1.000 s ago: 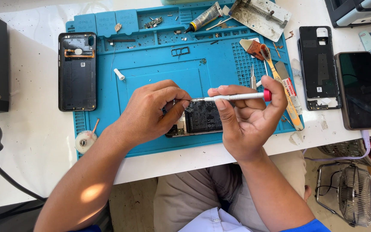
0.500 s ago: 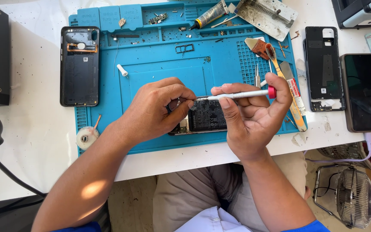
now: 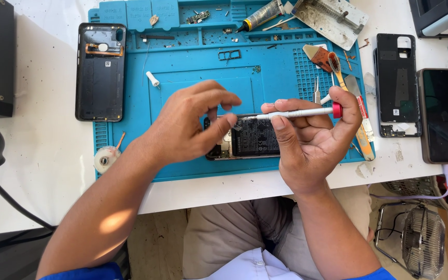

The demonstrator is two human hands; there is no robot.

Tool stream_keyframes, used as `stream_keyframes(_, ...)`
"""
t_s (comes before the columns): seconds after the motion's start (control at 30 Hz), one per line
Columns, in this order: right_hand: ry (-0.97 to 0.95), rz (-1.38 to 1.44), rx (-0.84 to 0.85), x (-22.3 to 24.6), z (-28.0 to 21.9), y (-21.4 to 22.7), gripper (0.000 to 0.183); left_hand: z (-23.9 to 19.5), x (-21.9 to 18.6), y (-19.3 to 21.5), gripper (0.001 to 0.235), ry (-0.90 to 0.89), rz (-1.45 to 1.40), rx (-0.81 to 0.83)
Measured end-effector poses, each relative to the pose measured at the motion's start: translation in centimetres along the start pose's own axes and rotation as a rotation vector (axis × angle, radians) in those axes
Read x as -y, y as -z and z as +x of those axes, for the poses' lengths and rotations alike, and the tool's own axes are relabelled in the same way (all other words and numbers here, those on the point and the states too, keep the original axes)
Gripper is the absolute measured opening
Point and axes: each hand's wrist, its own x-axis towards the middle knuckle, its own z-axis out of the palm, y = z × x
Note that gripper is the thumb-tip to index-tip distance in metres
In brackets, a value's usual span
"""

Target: The person uses a precision screwdriver to remove screws from a disassembled smartphone on a blue work mat, then picks up the phone's back cover and aligns it to close the device. The person rotates the phone to inspect the edges and screen, which shows visible cracks.

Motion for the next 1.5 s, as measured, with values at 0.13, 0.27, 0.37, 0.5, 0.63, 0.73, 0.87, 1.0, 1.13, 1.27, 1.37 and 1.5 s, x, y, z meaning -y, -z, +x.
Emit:
stream_keyframes(0.13, -0.004, -0.023, 0.059, 0.6, -0.4, -0.4, 0.058, -0.2, 0.8, 0.3, 0.039, 0.006, -0.042, -0.131)
stream_keyframes(0.27, 0.083, -0.078, 0.275, 0.5, -0.7, -0.9, 0.053, -0.3, 1.4, 0.1, 0.026, 0.055, -0.074, -0.289)
stream_keyframes(0.37, 0.092, -0.074, 0.370, 0.1, -0.9, -1.3, 0.051, -0.2, 1.4, 0.1, 0.025, 0.070, -0.069, -0.322)
stream_keyframes(0.5, 0.123, -0.128, 0.426, -0.3, -0.8, -1.5, 0.050, -0.3, 1.4, 0.1, 0.024, 0.057, -0.068, -0.316)
stream_keyframes(0.63, 0.099, -0.124, 0.446, -0.5, -1.0, -1.7, 0.050, -0.3, 1.3, 0.0, 0.024, 0.042, -0.062, -0.328)
stream_keyframes(0.73, 0.107, -0.125, 0.449, -0.6, -0.9, -1.8, 0.050, -0.3, 1.3, 0.0, 0.023, 0.031, -0.060, -0.329)
stream_keyframes(0.87, 0.136, -0.166, 0.480, -0.4, -0.9, -1.8, 0.050, -0.3, 1.3, -0.1, 0.022, 0.037, -0.064, -0.325)
stream_keyframes(1.0, 0.158, -0.287, 0.580, 0.5, -0.3, -1.8, 0.045, -0.2, 1.2, 0.0, 0.022, 0.022, -0.059, -0.333)
stream_keyframes(1.13, 0.193, -0.403, 0.591, 0.2, 0.1, -1.8, 0.046, -0.2, 1.1, 0.0, 0.022, 0.028, -0.059, -0.348)
stream_keyframes(1.27, 0.280, -0.522, 0.522, 0.5, 0.9, -2.4, 0.043, -0.2, 1.2, 0.0, 0.022, 0.027, -0.059, -0.363)
stream_keyframes(1.37, 0.178, -0.366, 0.601, 1.7, 1.5, -2.6, 0.037, -0.2, 1.2, 0.0, 0.022, 0.025, -0.061, -0.360)
stream_keyframes(1.5, 0.195, -0.405, 0.577, 0.7, 1.1, -2.2, 0.043, -0.3, 1.3, -0.1, 0.024, 0.017, -0.065, -0.338)
